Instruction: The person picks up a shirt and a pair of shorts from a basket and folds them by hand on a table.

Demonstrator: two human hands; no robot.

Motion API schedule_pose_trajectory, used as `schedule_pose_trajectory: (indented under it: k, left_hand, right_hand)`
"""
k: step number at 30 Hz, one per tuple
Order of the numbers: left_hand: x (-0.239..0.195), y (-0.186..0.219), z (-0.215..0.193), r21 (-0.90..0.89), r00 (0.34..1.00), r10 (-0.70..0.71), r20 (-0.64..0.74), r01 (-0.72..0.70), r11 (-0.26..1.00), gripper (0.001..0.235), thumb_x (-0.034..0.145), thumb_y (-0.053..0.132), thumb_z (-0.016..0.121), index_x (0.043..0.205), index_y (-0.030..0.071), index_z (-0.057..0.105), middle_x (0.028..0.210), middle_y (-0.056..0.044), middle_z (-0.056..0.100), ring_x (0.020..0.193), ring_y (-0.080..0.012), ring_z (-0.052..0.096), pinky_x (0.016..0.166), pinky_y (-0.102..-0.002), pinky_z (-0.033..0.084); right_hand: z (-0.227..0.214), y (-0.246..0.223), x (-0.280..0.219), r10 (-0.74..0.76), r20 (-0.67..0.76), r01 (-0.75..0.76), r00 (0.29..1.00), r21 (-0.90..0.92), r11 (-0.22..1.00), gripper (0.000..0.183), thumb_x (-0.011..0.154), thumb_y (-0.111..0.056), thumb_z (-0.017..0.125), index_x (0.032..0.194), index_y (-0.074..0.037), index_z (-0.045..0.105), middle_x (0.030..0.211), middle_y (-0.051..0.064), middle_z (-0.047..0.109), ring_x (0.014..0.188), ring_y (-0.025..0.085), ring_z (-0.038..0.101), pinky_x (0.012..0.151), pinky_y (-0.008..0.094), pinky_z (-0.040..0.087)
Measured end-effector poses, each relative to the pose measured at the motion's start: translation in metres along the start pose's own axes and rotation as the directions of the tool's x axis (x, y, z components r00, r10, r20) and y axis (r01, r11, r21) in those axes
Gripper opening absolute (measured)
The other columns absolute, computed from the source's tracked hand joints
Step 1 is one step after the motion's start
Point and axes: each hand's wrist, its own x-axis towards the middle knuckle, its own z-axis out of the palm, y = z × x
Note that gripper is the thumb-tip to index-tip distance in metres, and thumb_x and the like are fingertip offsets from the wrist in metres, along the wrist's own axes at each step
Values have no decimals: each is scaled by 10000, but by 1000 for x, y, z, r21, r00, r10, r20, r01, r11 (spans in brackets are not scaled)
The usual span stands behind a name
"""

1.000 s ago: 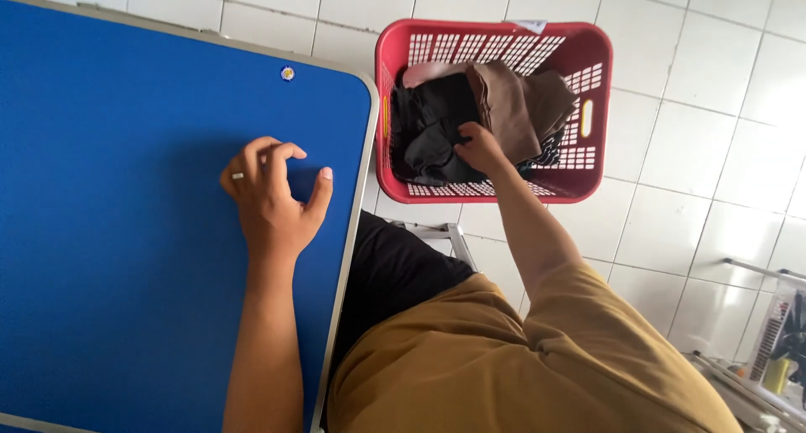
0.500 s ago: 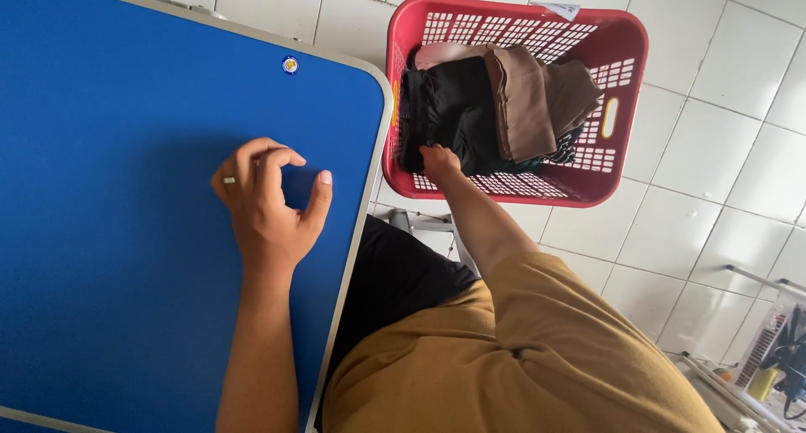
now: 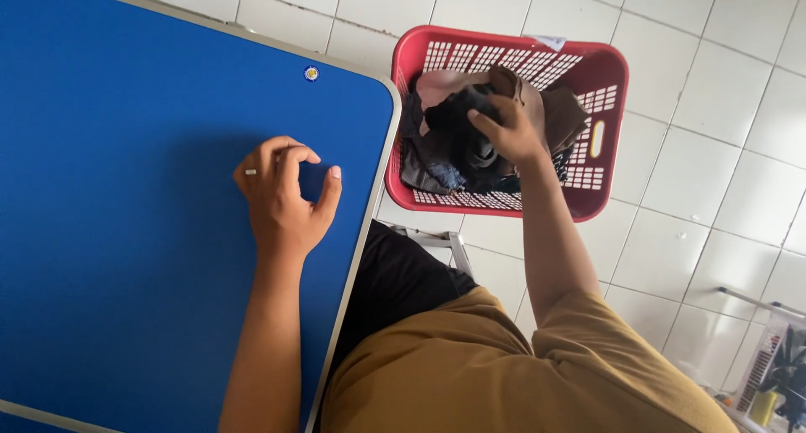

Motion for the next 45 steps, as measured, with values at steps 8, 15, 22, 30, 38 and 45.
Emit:
schedule_pose_trajectory:
  k: [8,15,22,30,38,45]
  left_hand:
    - [-1,5,3,114,978,210,-6,-208,971,142,974,317,683,1043,214,616,1112,-4,587,999,-187,595,916,-417,370]
    - [6,91,5,-272,953,294,71,-265,925,448,909,281,763,1293,117,602,1353,-201,574,1135,-371,652,928,-499,499]
    - [8,135,-11,-413,969,170,-181,-231,881,1405,692,581,955,1626,-25,97,1676,-370,-21,1569,-555,77,1254,-667,96]
    - [-5,155,-61,-438,902,170,396,23,898,622,806,298,764,1369,230,509,889,-73,770,789,-384,748,812,-540,562]
    - [-37,144,-121,-689,992,-117,52,120,714,536,718,176,725,1249,129,670,986,-154,760,920,-448,740,777,-534,599]
    - [-78,90,-185,-648,900,-390,-195,180,740,457,849,116,656,1298,30,670,1178,-220,733,1160,-425,672,949,-579,559]
  right_hand:
    - [-38,-88,-31,-313,-635,690,707,520,504,254,885,-83,791,778,-38,565,598,54,483,507,126,476,487,236,353]
    - [-68,-165,-69,-583,-642,861,499,444,248,343,837,-146,757,710,-70,447,533,72,424,442,133,409,465,278,337]
    - [-48,-184,-115,-730,-409,642,547,765,52,368,618,-128,850,632,-85,484,520,104,494,403,217,486,432,347,374]
    - [-26,-252,-156,-948,24,484,318,856,184,295,731,-99,903,654,1,637,577,151,616,430,290,527,453,340,440]
    - [5,-260,-151,-858,359,469,367,725,504,1232,696,-649,877,1566,-13,279,1467,174,436,1230,197,443,1041,366,335]
    - [45,-256,-127,-635,718,416,285,504,757,410,916,-33,736,1309,36,643,1194,225,764,1095,295,693,922,498,554]
